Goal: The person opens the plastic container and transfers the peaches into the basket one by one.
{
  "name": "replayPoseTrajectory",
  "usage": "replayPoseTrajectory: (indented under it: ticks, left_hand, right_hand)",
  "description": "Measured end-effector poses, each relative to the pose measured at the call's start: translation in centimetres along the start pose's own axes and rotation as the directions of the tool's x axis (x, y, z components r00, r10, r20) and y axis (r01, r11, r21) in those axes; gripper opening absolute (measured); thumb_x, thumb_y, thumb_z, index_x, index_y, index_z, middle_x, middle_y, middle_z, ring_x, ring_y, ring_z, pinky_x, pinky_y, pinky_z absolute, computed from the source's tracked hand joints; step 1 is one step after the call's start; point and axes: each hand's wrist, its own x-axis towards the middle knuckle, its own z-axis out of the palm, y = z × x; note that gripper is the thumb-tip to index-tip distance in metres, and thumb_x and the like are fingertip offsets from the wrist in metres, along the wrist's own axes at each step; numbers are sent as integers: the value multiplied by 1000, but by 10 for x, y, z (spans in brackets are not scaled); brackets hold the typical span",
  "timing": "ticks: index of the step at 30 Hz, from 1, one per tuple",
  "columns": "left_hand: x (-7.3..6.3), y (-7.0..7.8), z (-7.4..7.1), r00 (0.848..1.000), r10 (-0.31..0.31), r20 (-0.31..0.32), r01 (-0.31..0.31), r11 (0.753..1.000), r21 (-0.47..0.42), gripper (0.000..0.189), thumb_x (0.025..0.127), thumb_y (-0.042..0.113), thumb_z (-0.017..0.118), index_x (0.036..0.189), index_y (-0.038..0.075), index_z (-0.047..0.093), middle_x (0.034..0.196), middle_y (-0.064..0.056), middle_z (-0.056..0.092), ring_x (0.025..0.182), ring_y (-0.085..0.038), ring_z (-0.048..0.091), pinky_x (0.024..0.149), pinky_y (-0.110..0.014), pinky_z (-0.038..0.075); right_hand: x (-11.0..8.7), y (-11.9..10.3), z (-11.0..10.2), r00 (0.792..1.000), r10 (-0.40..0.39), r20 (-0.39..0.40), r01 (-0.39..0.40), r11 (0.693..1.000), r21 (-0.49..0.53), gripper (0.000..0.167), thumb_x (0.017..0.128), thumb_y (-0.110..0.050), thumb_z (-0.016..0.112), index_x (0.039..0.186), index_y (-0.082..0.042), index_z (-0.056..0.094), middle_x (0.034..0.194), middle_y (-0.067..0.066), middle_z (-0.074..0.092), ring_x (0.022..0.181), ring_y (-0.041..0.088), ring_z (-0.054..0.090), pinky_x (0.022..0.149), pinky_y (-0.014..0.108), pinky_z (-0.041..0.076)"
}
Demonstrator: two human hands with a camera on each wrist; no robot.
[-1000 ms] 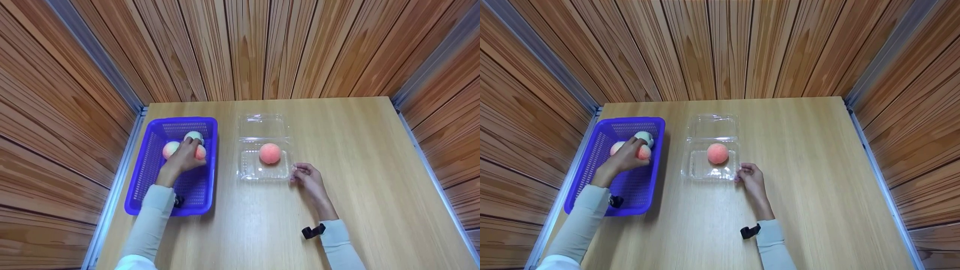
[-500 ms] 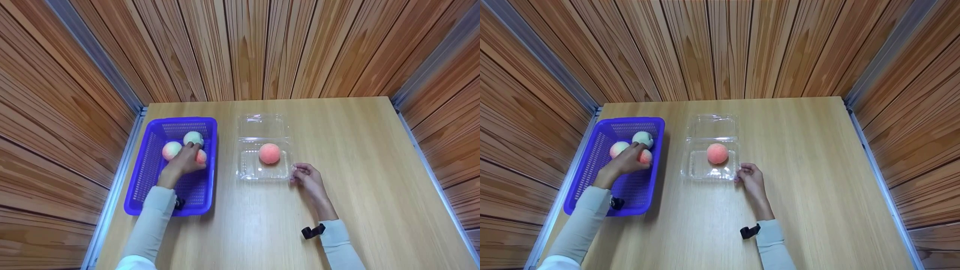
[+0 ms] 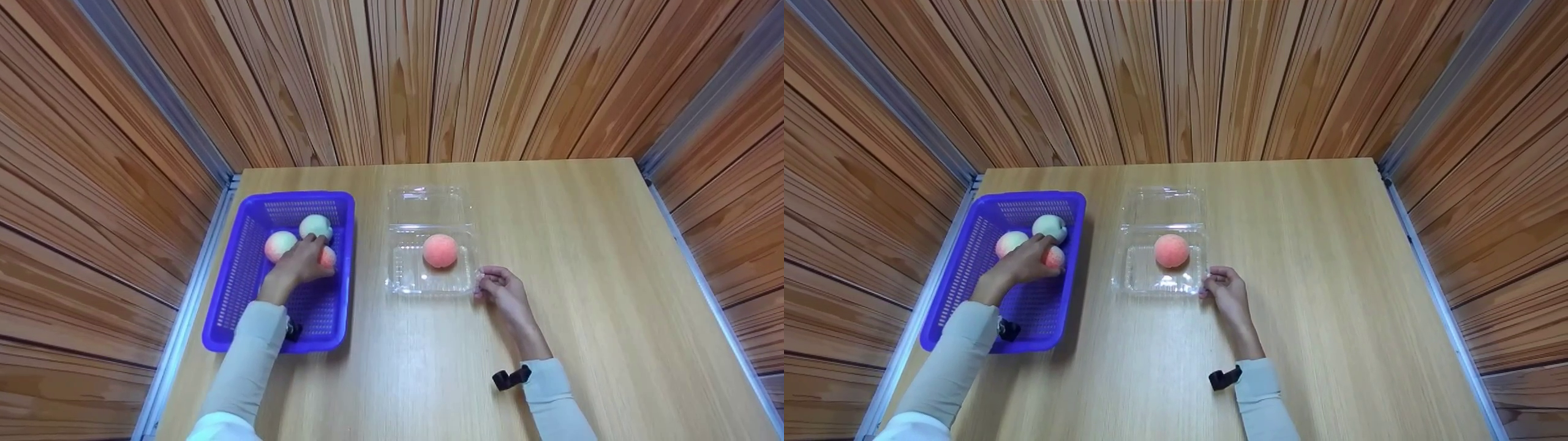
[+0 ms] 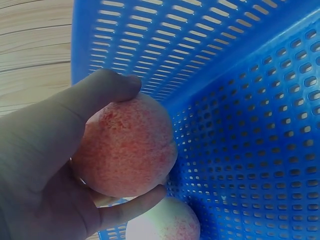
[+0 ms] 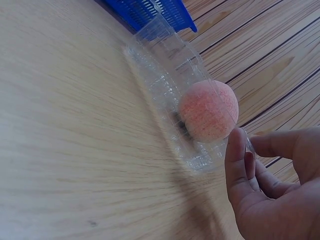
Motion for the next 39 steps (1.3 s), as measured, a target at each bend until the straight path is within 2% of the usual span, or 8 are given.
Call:
replayPoseTrajectory:
  ticks: [2,5,9,15,20,26,34,39]
  left_hand:
    - [-1,3,-1,999,-14,30,14,1000,-13,69,91,29,74,148,-3,51,141,-27,58,125,-47,62,108,-64,51]
    - [2,0,3,999,-23,36,22,1000,8,70,90,33,74,149,0,52,142,-24,60,127,-44,63,111,-66,49]
    - [7,-7,8,1000,9,4,-9,1000,25,71,85,34,76,143,-1,57,134,-24,64,120,-44,66,106,-67,51]
    - [11,-10,14,999,43,5,-43,999,7,73,83,30,75,143,-7,55,132,-32,62,119,-50,66,102,-64,55]
    - [11,-10,15,999,31,21,-31,1000,0,76,84,30,75,147,-7,52,133,-33,62,118,-48,66,102,-64,55]
    - [9,-5,12,997,-16,76,18,1000,-22,79,90,28,75,154,-7,45,142,-34,58,126,-48,63,109,-61,52]
    - [8,-5,14,997,-24,68,25,999,-27,87,90,27,75,162,-4,36,149,-36,53,132,-51,59,113,-62,50]
    - [10,-8,17,999,-18,51,20,1000,-23,88,87,31,75,160,-4,39,147,-36,54,128,-52,62,108,-63,52]
  right_hand:
    - [0,0,0,1000,2,1,-2,1000,-7,37,101,3,61,136,12,53,104,9,68,78,11,68,74,24,61]
    - [-1,-1,-1,1000,0,2,0,1000,-19,37,101,2,61,136,11,53,104,11,68,78,11,69,74,24,61]
    - [0,0,-1,1000,-14,5,14,1000,-18,36,101,3,61,135,12,53,104,11,68,78,12,69,73,23,61]
    - [0,1,-2,1000,-17,6,17,1000,-13,36,101,4,61,135,12,53,102,11,69,80,11,70,74,22,61]
    - [0,-1,-1,1000,-15,8,15,1000,-23,36,101,4,61,135,13,53,101,9,69,80,10,69,74,23,61]
    - [-1,-2,-1,1000,-9,8,9,1000,-28,37,103,3,60,137,12,53,103,10,68,80,11,69,76,24,62]
    - [-1,-2,-1,1000,-11,10,11,1000,-4,37,102,4,60,136,13,52,101,8,69,77,9,68,75,24,61]
    - [-1,-2,-1,1000,-9,6,9,1000,3,35,102,5,59,135,14,52,99,9,70,77,11,69,74,24,61]
